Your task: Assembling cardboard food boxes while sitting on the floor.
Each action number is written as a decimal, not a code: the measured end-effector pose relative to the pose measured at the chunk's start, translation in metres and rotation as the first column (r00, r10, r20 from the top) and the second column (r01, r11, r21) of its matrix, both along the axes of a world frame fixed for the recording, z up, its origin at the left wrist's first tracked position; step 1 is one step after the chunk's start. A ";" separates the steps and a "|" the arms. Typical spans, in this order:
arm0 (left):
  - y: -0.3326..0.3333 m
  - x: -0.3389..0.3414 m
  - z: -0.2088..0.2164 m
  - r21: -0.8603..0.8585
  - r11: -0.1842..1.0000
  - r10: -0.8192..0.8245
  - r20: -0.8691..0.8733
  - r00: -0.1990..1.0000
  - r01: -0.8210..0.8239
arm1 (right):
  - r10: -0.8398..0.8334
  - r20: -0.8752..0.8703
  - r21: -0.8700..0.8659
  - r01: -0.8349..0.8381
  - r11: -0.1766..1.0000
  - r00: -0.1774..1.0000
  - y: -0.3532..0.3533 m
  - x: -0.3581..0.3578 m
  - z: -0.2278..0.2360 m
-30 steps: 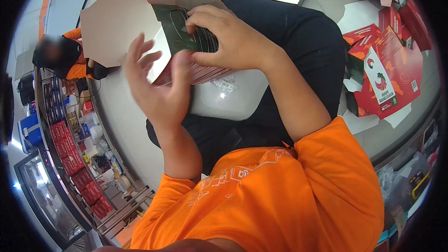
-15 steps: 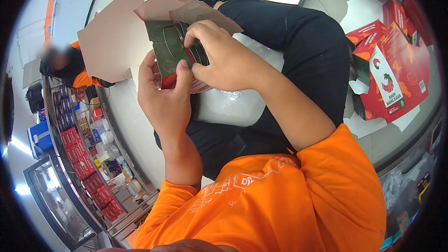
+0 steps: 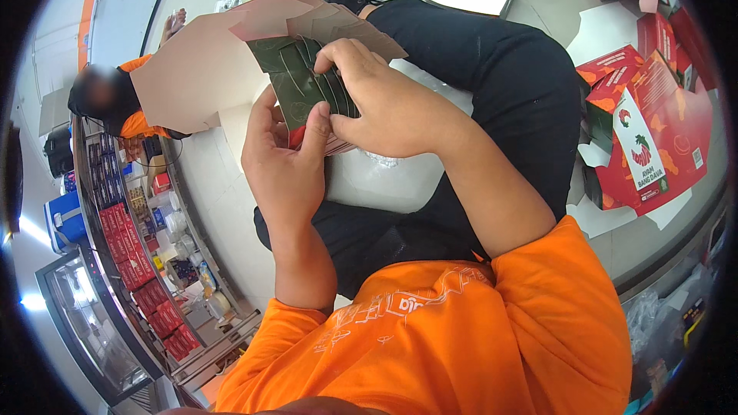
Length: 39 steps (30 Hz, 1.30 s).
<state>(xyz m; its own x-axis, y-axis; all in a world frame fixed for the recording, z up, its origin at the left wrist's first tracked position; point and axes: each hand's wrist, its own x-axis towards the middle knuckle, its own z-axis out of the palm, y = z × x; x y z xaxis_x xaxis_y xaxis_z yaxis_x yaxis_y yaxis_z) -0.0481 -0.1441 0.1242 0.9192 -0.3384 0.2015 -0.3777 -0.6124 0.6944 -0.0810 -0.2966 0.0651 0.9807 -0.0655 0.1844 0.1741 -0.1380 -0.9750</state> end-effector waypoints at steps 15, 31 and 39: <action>0.007 0.021 0.027 -0.143 0.988 -0.121 -0.481 0.868 0.059 | -0.120 0.288 -0.093 0.152 0.984 0.950 -0.011 0.026 -0.019; -0.027 0.052 0.032 0.293 0.956 0.000 -0.007 1.000 0.002 | -0.187 0.384 -0.114 0.247 0.962 0.904 -0.007 0.033 -0.014; -0.026 0.047 0.035 0.252 0.967 0.036 -0.076 0.996 -0.016 | -0.445 0.259 -0.004 0.461 0.887 0.857 0.013 0.036 -0.005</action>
